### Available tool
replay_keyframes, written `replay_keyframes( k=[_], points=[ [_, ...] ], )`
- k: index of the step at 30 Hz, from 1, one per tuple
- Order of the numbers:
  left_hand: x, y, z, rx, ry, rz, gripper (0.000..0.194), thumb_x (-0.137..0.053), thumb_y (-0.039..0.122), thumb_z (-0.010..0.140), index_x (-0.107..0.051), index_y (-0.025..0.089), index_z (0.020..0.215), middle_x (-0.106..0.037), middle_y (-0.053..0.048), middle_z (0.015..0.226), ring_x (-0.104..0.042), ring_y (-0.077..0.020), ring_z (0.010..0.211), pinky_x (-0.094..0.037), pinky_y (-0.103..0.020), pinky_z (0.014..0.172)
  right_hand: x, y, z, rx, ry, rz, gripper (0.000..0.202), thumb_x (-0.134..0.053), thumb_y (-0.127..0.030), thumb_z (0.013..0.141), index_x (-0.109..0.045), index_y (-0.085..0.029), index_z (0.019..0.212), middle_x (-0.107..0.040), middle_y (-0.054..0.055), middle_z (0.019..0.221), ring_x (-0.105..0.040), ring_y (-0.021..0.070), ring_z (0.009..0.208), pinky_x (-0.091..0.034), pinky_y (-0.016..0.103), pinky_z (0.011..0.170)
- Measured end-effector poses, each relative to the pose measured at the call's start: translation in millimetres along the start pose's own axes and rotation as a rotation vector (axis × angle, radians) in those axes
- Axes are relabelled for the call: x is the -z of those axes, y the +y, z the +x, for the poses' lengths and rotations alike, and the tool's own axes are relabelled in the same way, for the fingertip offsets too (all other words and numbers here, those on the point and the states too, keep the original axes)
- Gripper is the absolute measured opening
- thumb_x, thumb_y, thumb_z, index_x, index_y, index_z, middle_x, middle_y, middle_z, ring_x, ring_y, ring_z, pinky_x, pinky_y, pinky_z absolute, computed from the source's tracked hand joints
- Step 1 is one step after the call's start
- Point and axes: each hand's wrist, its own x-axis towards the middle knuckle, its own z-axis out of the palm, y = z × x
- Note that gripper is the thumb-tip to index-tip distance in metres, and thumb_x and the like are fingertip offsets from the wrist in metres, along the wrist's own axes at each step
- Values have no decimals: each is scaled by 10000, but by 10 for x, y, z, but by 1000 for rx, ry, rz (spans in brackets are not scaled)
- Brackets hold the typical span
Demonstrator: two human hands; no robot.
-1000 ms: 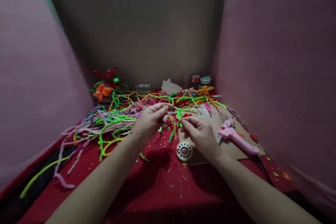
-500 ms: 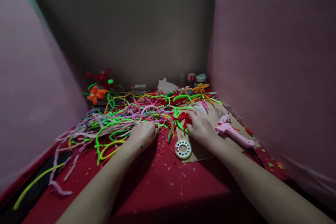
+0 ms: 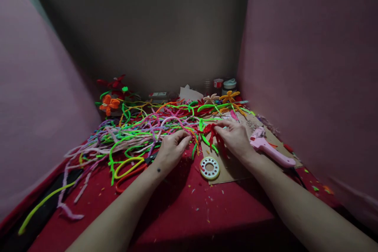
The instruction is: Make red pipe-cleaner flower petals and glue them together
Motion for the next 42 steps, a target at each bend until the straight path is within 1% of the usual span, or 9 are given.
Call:
replay_keyframes(
  k=[6, 10, 18, 21, 25, 28, 33, 36, 42],
  points=[
    [-109, 142, -89, 276, -143, -429, 201, -615, 332, 735, -598, 163, 841, -488, 57, 565, -363, -40, 399, -256, -174, 395, 56, -168, -52, -253, -73, 579, 164, -674, -286, 615, -606, -148, 675, -561, -30, 548, -458, 80, 457, -363, 220, 458],
    [-192, 171, -123, 303, -215, -532, 228, -616, 336, 744, -579, 154, 876, -533, 41, 630, -389, -25, 385, -248, -164, 371, 39, -240, -128, -301, -183, 585, 173, -666, -281, 606, -572, -149, 664, -504, -60, 486, -335, 47, 369, -240, 201, 378],
    [-236, 192, -131, 328, -259, -517, 209, -657, 314, 703, -556, 141, 765, -564, 26, 567, -389, -30, 373, -265, -153, 366, -67, -278, -279, -151, -299, 391, 25, -595, -175, 648, -586, -152, 650, -551, -33, 590, -453, 77, 501, -351, 202, 469],
    [-224, 182, -124, 337, -249, -525, 196, -645, 310, 716, -537, 148, 734, -551, 36, 541, -362, -23, 357, -231, -147, 355, 46, -300, -218, -125, -195, 438, 50, -562, -195, 696, -589, -156, 711, -548, -32, 577, -432, 71, 457, -333, 201, 438],
    [-232, 124, -117, 362, -228, -569, 207, -665, 303, 692, -533, 154, 748, -564, 33, 545, -365, -22, 351, -207, -142, 343, 267, -286, -85, -47, 194, 445, 119, -565, -259, 737, -581, -163, 806, -581, -6, 646, -468, 84, 492, -351, 211, 453],
    [-238, 82, -121, 383, -243, -576, 233, -669, 299, 684, -543, 152, 812, -604, 9, 592, -376, -22, 352, -223, -139, 336, 433, -235, -78, 54, 281, 179, 119, -533, -249, 765, -603, -165, 812, -607, 28, 714, -526, 126, 596, -415, 254, 544],
    [-237, 65, -133, 386, -237, -563, 209, -658, 298, 696, -539, 147, 777, -589, 19, 568, -368, -18, 345, -227, -133, 327, 764, -40, -364, 203, 155, -598, 302, -461, -151, 738, -587, -130, 1012, -607, 129, 968, -539, 251, 880, -432, 386, 770],
    [-248, 60, -142, 417, -214, -569, 207, -660, 308, 691, -533, 150, 733, -555, 39, 522, -364, -18, 318, -211, -128, 306, 930, 110, -566, 196, 72, -983, 399, -470, -177, 740, -540, -97, 1125, -585, 173, 1016, -505, 297, 887, -416, 417, 770],
    [-258, 75, -161, 401, -241, -591, 203, -645, 321, 698, -532, 155, 674, -505, 51, 410, -330, -30, 265, -202, -140, 280, 952, 281, -596, 50, -13, -1189, 447, -456, -168, 753, -480, -71, 1188, -603, 174, 904, -521, 277, 788, -409, 369, 654]
  ],
)
